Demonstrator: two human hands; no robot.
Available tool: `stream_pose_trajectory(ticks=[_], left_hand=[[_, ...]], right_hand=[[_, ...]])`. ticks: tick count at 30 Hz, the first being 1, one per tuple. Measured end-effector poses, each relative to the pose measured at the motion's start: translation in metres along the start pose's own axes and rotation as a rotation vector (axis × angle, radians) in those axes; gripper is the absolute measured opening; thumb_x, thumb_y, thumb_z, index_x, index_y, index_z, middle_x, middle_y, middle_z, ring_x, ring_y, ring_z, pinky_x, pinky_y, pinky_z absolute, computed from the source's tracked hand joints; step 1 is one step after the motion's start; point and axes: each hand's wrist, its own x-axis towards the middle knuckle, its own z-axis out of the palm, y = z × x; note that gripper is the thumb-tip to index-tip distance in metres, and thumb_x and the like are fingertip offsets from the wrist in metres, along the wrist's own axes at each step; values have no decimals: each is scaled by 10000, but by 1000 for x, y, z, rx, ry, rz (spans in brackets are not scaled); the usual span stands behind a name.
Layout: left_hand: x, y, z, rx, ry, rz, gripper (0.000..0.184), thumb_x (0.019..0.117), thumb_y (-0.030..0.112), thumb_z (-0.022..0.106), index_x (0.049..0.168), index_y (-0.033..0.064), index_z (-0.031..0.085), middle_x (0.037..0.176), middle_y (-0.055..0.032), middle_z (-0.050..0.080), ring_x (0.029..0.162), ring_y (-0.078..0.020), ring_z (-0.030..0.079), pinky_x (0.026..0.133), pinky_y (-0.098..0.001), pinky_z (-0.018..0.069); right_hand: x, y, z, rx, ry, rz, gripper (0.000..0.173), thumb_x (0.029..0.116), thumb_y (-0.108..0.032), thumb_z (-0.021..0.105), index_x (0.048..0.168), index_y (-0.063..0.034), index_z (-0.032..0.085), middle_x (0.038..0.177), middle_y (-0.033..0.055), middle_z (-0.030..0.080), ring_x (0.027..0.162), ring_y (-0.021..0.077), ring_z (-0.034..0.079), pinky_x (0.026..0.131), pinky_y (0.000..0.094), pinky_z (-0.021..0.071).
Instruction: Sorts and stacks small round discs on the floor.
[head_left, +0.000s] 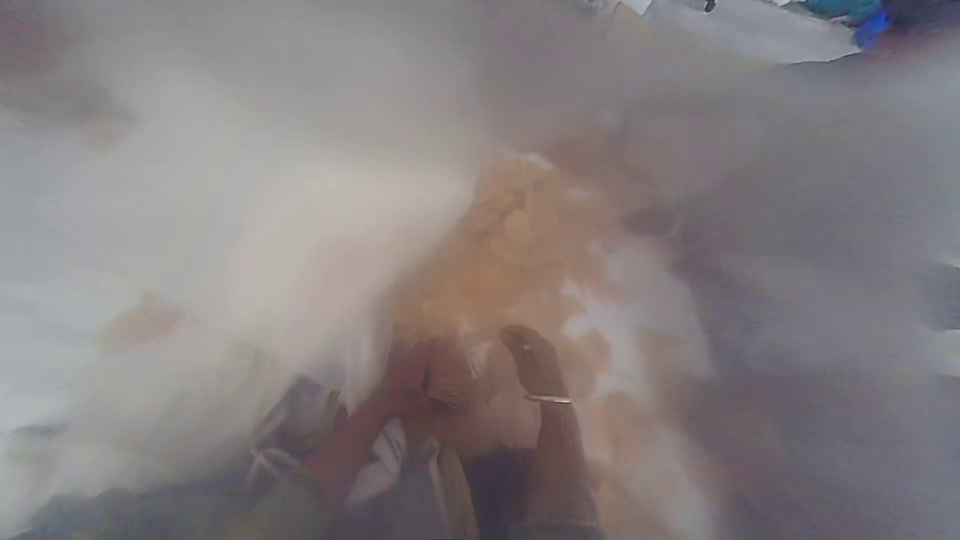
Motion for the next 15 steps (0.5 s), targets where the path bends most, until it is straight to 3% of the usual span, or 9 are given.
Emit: stream_pose_trajectory(ticks=[2, 3, 4, 5, 6, 7, 11, 15], left_hand=[[0, -1, 1, 2, -10, -8, 1214, 668, 394, 918, 1588, -15, 239, 1582, -253, 378, 1488, -428, 330, 1215, -685, 90], [1, 1, 0, 11, -16, -12, 1211, 670, 394, 918, 1586, -16, 241, 1580, -253, 381, 1485, -429, 334, 1216, -678, 98], [1, 1, 0, 21, -13, -14, 1210, 665, 409, 917, 1584, -12, 252, 1575, -249, 391, 1478, -425, 346, 1216, -674, 111], [2, 1, 0, 24, -11, -15, 1210, 662, 417, 919, 1583, -8, 260, 1572, -247, 395, 1477, -420, 352, 1217, -671, 115], [2, 2, -2, 25, -19, -24, 1208, 665, 416, 920, 1586, 0, 258, 1576, -241, 392, 1482, -411, 347, 1222, -664, 108], [2, 2, -3, 26, -26, -33, 1206, 670, 412, 920, 1588, 4, 253, 1580, -239, 387, 1485, -408, 341, 1226, -658, 102], [0, 1, -2, 33, -26, -27, 1217, 675, 414, 915, 1594, 4, 230, 1588, -233, 378, 1493, -392, 336, 1230, -656, 86], [0, -1, -4, 37, 0, -20, 1191, 671, 368, 920, 1586, -1, 252, 1561, -235, 419, 1469, -402, 373, 1225, -658, 116]], right_hand=[[-1, -3, -1, 170, 84, 119, 271, 1050, -90, 549, 1229, 84, 654, 1083, 175, 704, 922, 150, 637, 847, 292, 500], [1, -4, 1, 185, 109, 186, 328, 1058, -85, 531, 1337, 79, 587, 1173, 190, 683, 997, 181, 641, 874, 314, 505], [2, -3, 3, 148, 99, 248, 459, 1059, -74, 525, 1487, 68, 439, 1367, 236, 605, 1208, 269, 615, 1018, 387, 490], [4, -3, 5, 45, 74, 286, 595, 1044, -40, 523, 1576, 57, 276, 1535, 266, 457, 1392, 348, 494, 1149, 445, 396], [6, -4, 7, -94, 45, 310, 657, 1023, -19, 521, 1601, 44, 215, 1612, 263, 350, 1476, 387, 390, 1201, 491, 325], [7, -4, 11, -212, 8, 304, 641, 1004, -10, 519, 1593, 28, 269, 1622, 252, 341, 1493, 402, 361, 1200, 530, 318], [14, -2, 26, -339, -335, 195, 379, 1046, -81, 498, 1408, -62, 609, 1487, 183, 552, 1409, 351, 492, 1169, 519, 375], [16, -2, 35, -365, -593, 227, 391, 1101, -286, 457, 1294, -22, 672, 1287, 219, 669, 1243, 362, 612, 1077, 557, 426]])
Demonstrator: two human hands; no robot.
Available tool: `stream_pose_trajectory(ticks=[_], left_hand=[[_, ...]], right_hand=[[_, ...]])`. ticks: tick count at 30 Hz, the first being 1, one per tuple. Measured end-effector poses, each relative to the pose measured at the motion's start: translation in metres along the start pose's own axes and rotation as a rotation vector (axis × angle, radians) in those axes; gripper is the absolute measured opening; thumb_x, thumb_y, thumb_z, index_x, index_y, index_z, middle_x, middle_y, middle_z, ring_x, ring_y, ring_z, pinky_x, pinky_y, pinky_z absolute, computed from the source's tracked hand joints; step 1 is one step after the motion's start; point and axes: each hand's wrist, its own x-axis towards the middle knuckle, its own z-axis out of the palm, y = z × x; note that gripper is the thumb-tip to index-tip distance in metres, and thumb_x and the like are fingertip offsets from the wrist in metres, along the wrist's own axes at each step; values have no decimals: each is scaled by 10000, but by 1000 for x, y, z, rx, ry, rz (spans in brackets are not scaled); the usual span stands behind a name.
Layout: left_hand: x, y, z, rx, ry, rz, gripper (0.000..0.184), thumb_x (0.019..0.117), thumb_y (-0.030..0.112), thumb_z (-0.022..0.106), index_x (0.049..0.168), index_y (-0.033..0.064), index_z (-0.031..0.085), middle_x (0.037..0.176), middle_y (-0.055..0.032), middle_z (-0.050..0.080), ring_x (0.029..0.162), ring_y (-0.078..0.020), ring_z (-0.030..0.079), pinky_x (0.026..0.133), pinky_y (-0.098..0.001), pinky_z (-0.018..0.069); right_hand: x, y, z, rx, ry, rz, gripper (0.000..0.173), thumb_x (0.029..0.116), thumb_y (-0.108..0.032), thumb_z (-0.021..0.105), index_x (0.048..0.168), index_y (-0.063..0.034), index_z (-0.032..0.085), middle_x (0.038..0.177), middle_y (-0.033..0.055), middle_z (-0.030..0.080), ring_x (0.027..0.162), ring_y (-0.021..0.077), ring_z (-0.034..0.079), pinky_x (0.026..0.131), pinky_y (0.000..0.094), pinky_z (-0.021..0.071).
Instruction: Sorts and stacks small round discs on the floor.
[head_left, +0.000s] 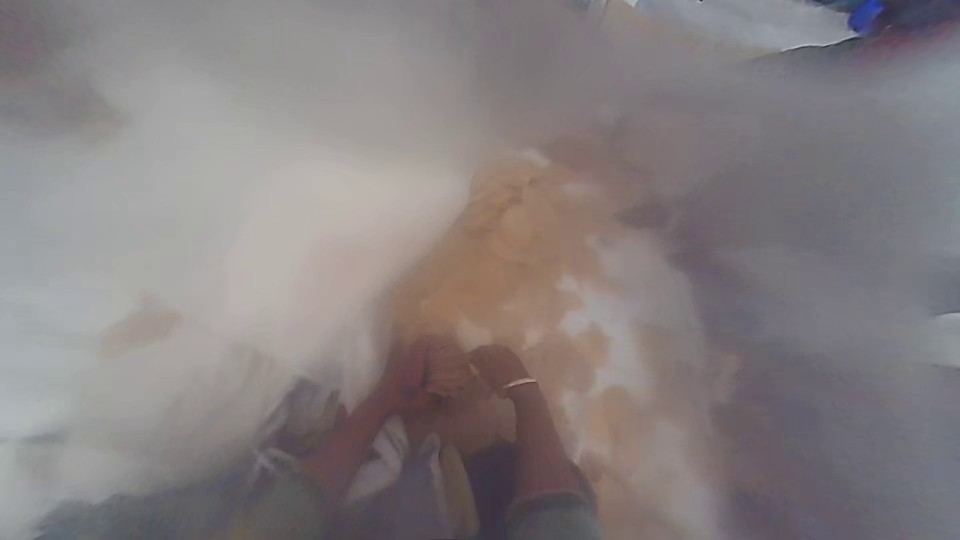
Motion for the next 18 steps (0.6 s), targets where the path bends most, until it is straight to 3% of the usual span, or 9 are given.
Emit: stream_pose_trajectory(ticks=[3, 8, 11, 14, 18], left_hand=[[-1, -3, 1, -14, 7, -8, 1177, 685, 357, 912, 1587, -5, 248, 1561, -242, 416, 1469, -414, 370, 1232, -641, 119], [-1, 1, -1, -30, -2, -22, 1169, 691, 332, 914, 1583, -17, 244, 1547, -253, 427, 1464, -420, 373, 1232, -645, 118], [0, 1, -2, -43, -7, -23, 1189, 689, 336, 919, 1583, -36, 228, 1554, -271, 408, 1470, -432, 357, 1234, -641, 103], [0, -3, -2, -43, -5, -21, 1192, 689, 356, 915, 1581, -38, 229, 1559, -268, 402, 1473, -427, 354, 1238, -634, 106], [0, -6, -1, -14, -17, -14, 1192, 696, 365, 913, 1587, -21, 222, 1575, -246, 391, 1486, -406, 342, 1245, -615, 94]], right_hand=[[-1, 4, 0, 11, -4, -38, 381, 1087, -294, 500, 1244, -6, 696, 1232, 223, 688, 1191, 360, 632, 1054, 552, 437], [7, 11, 3, 127, 15, -106, 324, 1054, -224, 576, 1274, -14, 688, 1239, 198, 696, 1179, 315, 649, 1070, 504, 449], [11, 10, 3, 176, -3, -148, 346, 1078, -212, 526, 1298, 13, 670, 1261, 224, 681, 1191, 323, 641, 1079, 488, 445], [16, 5, 6, 179, -53, -130, 422, 1115, -261, 423, 1200, 72, 668, 1167, 258, 661, 1088, 334, 624, 1008, 509, 443], [17, 0, 5, 209, -162, -164, 404, 1112, -245, 444, 1229, 86, 643, 1179, 245, 649, 1060, 276, 611, 991, 444, 452]])
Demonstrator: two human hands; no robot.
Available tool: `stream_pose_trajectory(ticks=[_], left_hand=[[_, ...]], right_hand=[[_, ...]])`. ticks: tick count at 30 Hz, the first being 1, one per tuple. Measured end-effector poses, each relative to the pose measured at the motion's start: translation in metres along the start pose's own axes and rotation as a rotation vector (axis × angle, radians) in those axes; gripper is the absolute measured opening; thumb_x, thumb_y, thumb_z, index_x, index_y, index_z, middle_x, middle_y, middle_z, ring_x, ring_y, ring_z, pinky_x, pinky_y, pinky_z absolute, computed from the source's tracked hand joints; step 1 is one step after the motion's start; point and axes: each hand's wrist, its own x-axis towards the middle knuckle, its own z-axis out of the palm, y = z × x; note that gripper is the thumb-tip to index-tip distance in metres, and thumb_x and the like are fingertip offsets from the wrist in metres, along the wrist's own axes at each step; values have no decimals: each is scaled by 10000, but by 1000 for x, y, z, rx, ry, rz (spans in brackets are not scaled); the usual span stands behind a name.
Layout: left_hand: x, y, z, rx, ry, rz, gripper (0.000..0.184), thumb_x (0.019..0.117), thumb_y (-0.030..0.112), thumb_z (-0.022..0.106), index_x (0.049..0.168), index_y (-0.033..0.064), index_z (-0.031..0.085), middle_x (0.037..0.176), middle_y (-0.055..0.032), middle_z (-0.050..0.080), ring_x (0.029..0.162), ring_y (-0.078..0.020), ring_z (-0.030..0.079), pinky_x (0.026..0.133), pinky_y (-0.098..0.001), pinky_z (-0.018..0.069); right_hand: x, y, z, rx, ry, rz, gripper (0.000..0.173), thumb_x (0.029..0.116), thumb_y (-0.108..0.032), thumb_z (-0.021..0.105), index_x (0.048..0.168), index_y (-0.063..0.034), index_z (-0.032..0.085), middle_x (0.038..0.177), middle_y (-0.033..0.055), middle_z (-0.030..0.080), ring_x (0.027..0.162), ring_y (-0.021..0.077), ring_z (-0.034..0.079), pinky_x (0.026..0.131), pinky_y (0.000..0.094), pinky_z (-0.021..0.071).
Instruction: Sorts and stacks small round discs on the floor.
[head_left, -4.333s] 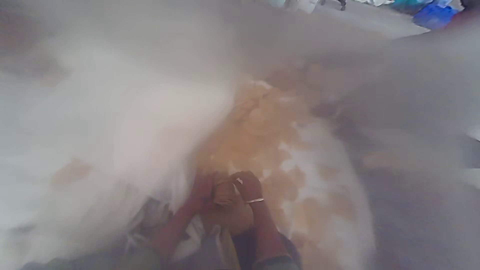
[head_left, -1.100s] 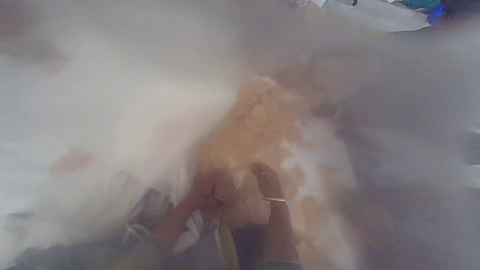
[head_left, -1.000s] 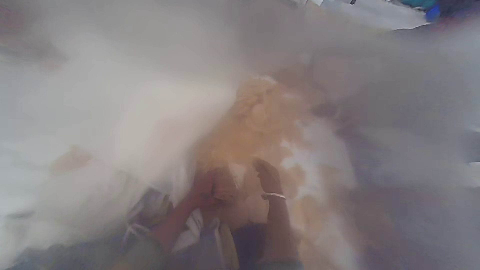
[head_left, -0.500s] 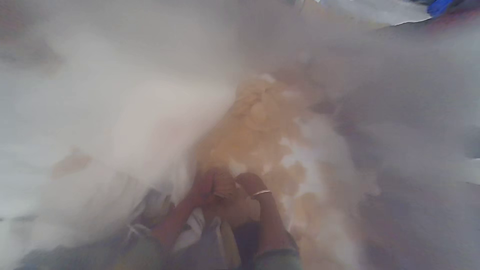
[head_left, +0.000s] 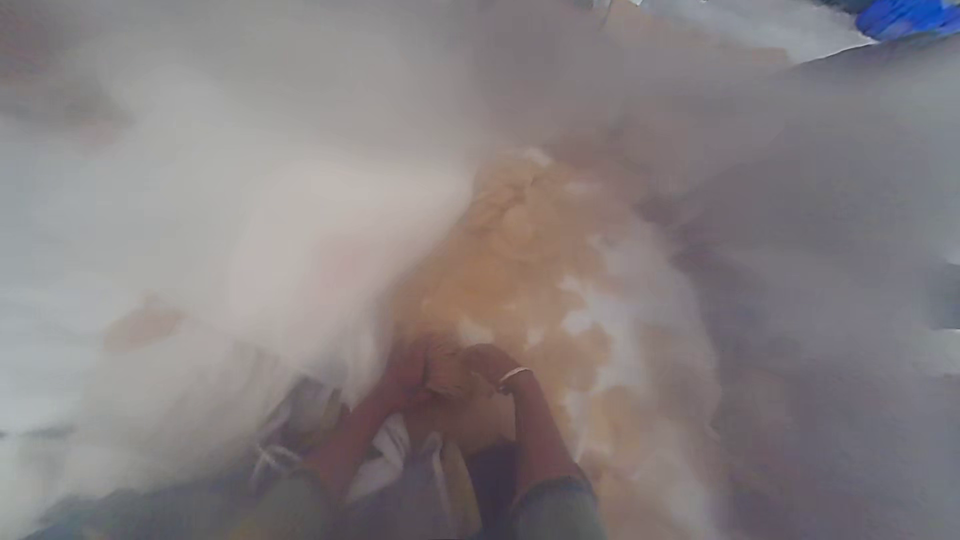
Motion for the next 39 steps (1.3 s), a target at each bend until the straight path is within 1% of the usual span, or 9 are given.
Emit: stream_pose_trajectory(ticks=[12, 16, 19, 22, 29, 31, 34, 37, 39], left_hand=[[3, 6, -4, -32, -38, 1, 967, 754, 285, 880, 1529, 20, 366, 1495, -198, 505, 1439, -359, 428, 1244, -627, 93], [3, 8, -6, -57, -38, -7, 950, 752, 282, 887, 1515, 11, 389, 1496, -204, 504, 1442, -372, 419, 1246, -624, 87], [4, 3, -4, -50, -31, 2, 955, 750, 291, 886, 1518, 19, 388, 1499, -192, 505, 1444, -351, 422, 1250, -614, 81], [5, 2, -4, -41, -31, -2, 976, 744, 293, 891, 1527, 20, 376, 1501, -195, 503, 1447, -347, 421, 1252, -610, 71], [1, -10, 1, -45, 40, 86, 1102, 683, 359, 893, 1533, -77, 343, 1586, -287, 351, 1496, -448, 291, 1226, -651, 111], [-1, -7, 0, -16, 113, 137, 1109, 653, 373, 882, 1524, -74, 361, 1523, -312, 427, 1435, -493, 373, 1191, -695, 174], [-6, 2, -4, 12, 105, 102, 1189, 636, 391, 904, 1559, -51, 298, 1497, -324, 447, 1406, -511, 403, 1179, -714, 177], [-5, 0, 3, 25, 104, 103, 1169, 667, 435, 902, 1561, -27, 307, 1527, -273, 447, 1437, -447, 401, 1209, -670, 168], [-7, -1, 5, 43, 42, 72, 1094, 729, 458, 851, 1551, -46, 334, 1574, -274, 383, 1488, -433, 321, 1230, -638, 120]], right_hand=[[-1, 5, -2, 68, 315, -92, 304, 1038, -181, 590, 1225, 57, 617, 1058, 197, 678, 959, 263, 647, 920, 448, 505], [6, 14, 2, 248, 701, -124, 282, 1053, -142, 537, 1202, 92, 586, 1004, 167, 709, 862, 196, 689, 827, 358, 563], [1, 14, -2, 140, 1125, 15, 510, 1021, -256, 594, 1401, 78, 524, 1339, 249, 632, 1246, 361, 615, 1068, 554, 449], [-6, 7, 0, 0, 1052, -48, 784, 1037, -460, 465, 1587, 63, 266, 1655, 289, 238, 1555, 460, 175, 1216, 709, 59], [28, -30, 63, -221, 416, -198, 726, 1070, -427, 434, 1639, -47, 192, 1691, 264, 127, 1586, 399, 94, 1270, 593, 82], [26, -27, 62, 217, 466, -306, 621, 1093, -252, 367, 1601, 65, 204, 1674, 280, 178, 1582, 329, 160, 1289, 475, 133], [-1, -31, 39, 793, 568, -383, 653, 1107, -347, 75, 1616, 59, 24, 1700, 246, 80, 1585, 237, 138, 1274, 363, 142], [-1, -24, 43, 238, 692, -336, 660, 1069, -267, 302, 1575, 136, 170, 1665, 335, 112, 1585, 387, 101, 1288, 508, 58], [12, -21, 67, -258, 542, -188, 793, 1033, -450, 485, 1600, 49, 240, 1670, 294, 180, 1572, 419, 154, 1265, 605, 111]])
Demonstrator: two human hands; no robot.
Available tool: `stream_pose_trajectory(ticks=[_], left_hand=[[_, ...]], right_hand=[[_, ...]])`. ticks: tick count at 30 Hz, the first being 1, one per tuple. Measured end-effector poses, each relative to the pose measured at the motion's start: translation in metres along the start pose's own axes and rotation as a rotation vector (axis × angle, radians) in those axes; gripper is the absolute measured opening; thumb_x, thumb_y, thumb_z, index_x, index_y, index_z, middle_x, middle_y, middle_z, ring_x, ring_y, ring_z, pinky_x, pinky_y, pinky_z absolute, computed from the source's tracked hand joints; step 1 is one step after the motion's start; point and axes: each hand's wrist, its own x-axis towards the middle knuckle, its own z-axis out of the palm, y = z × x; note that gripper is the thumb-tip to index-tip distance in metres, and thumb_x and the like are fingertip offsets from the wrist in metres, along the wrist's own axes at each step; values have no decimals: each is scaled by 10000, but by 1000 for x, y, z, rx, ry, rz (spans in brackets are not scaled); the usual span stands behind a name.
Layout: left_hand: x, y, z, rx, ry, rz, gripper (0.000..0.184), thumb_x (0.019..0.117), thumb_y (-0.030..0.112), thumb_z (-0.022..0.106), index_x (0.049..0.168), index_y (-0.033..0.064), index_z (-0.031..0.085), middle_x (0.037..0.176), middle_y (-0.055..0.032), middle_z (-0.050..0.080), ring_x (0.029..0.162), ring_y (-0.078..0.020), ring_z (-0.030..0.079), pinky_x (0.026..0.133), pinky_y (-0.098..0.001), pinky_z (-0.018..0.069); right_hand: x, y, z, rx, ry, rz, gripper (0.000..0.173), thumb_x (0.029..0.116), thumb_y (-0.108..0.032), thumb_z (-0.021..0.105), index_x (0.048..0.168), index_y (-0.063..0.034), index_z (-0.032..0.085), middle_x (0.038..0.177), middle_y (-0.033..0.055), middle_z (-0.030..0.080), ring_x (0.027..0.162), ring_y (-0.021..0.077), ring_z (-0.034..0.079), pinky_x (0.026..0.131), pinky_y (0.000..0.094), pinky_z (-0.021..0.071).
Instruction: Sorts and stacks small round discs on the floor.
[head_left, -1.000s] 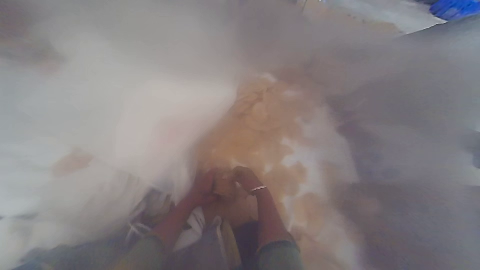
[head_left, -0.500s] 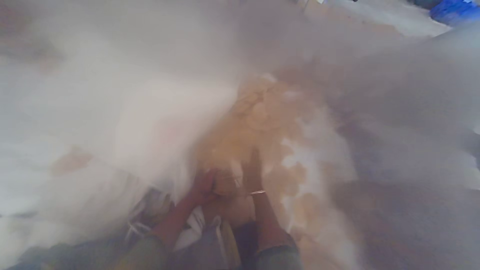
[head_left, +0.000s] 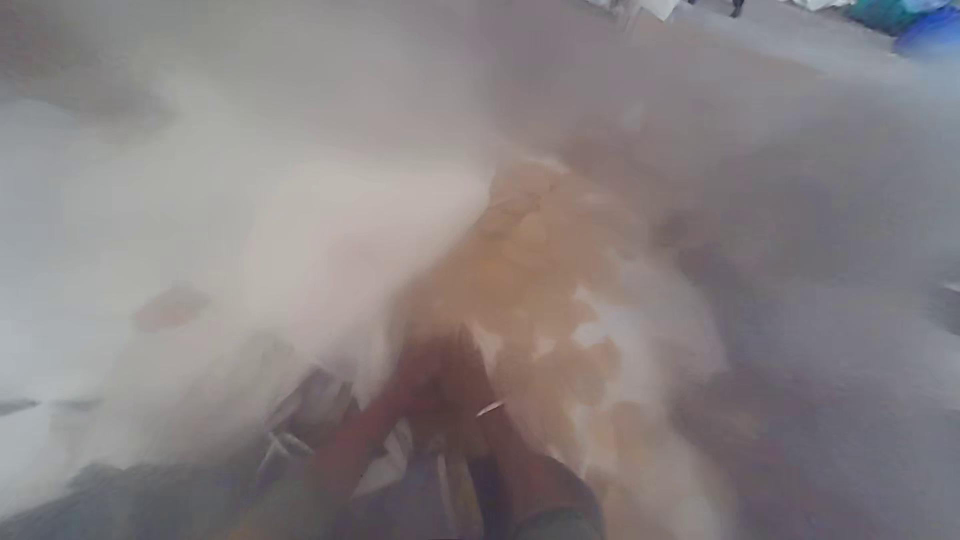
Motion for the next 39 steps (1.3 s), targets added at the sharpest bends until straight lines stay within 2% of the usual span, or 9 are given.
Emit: stream_pose_trajectory(ticks=[6, 9, 18, 23, 25, 27, 30, 35, 39], left_hand=[[-4, 67, -43, 45, -108, -257, 707, 965, 291, 662, 1538, -16, 382, 1572, -239, 409, 1459, -407, 381, 1216, -576, 231], [6, 67, -40, -2, -110, -335, 789, 877, 334, 747, 1521, 17, 422, 1536, -249, 451, 1389, -454, 456, 1119, -639, 355], [19, 0, -22, -520, 84, 37, 823, 708, 29, 872, 1420, -48, 467, 1345, -284, 580, 1266, -375, 569, 1094, -514, 443], [-7, 18, -33, -155, -49, -66, 667, 943, 128, 666, 1481, -140, 376, 1467, -375, 447, 1393, -498, 422, 1186, -565, 295], [-23, 93, -63, 118, -295, -456, 554, 1099, 160, 440, 1608, 53, 250, 1673, -113, 273, 1546, -271, 250, 1257, -430, 189], [-11, 36, -34, -115, -12, -68, 587, 983, 176, 621, 1476, -85, 437, 1503, -304, 456, 1433, -443, 397, 1225, -558, 234], [15, 5, -6, -167, 84, 8, 812, 773, 320, 852, 1426, -15, 506, 1412, -250, 557, 1351, -406, 501, 1181, -558, 324], [17, -2, -13, -515, 113, -34, 811, 742, 198, 865, 1421, -20, 479, 1343, -246, 586, 1257, -332, 575, 1094, -480, 454], [17, -23, -6, -282, 78, -17, 748, 885, 199, 713, 1505, -72, 395, 1509, -290, 451, 1433, -393, 413, 1206, -523, 294]], right_hand=[[2, -23, -12, 732, -59, 135, 528, 1127, -249, 284, 1552, 63, 308, 1545, 238, 435, 1390, 245, 477, 1141, 393, 408], [4, -17, -38, 1031, -49, 261, 627, 1119, -332, 59, 1586, 46, 237, 1611, 250, 358, 1472, 318, 403, 1176, 448, 354], [3, 4, -16, 30, 151, -199, 534, 1015, -310, 521, 1422, 30, 571, 1535, 299, 453, 1460, 470, 391, 1221, 572, 291], [8, -3, 26, -267, 103, -174, 923, 924, -689, 527, 1496, 35, 481, 1565, 268, 434, 1489, 486, 336, 1231, 628, 221], [2, -11, 20, -59, 29, -94, 833, 988, -489, 572, 1545, 90, 351, 1630, 291, 301, 1536, 487, 217, 1248, 621, 142], [2, -12, 7, 362, 20, -15, 564, 1098, -222, 331, 1548, 117, 304, 1641, 297, 266, 1556, 424, 200, 1270, 543, 156], [-7, 2, -23, 959, 55, 50, 839, 1033, -537, -59, 1618, 49, 80, 1699, 226, 120, 1579, 264, 161, 1265, 403, 158], [-4, 7, -4, 19, 126, -134, 795, 1017, -454, 528, 1538, 116, 338, 1623, 314, 295, 1535, 427, 274, 1268, 530, 223], [12, -7, 18, -256, -73, -86, 965, 962, -686, 476, 1583, 34, 314, 1673, 244, 231, 1562, 445, 165, 1274, 558, 149]])
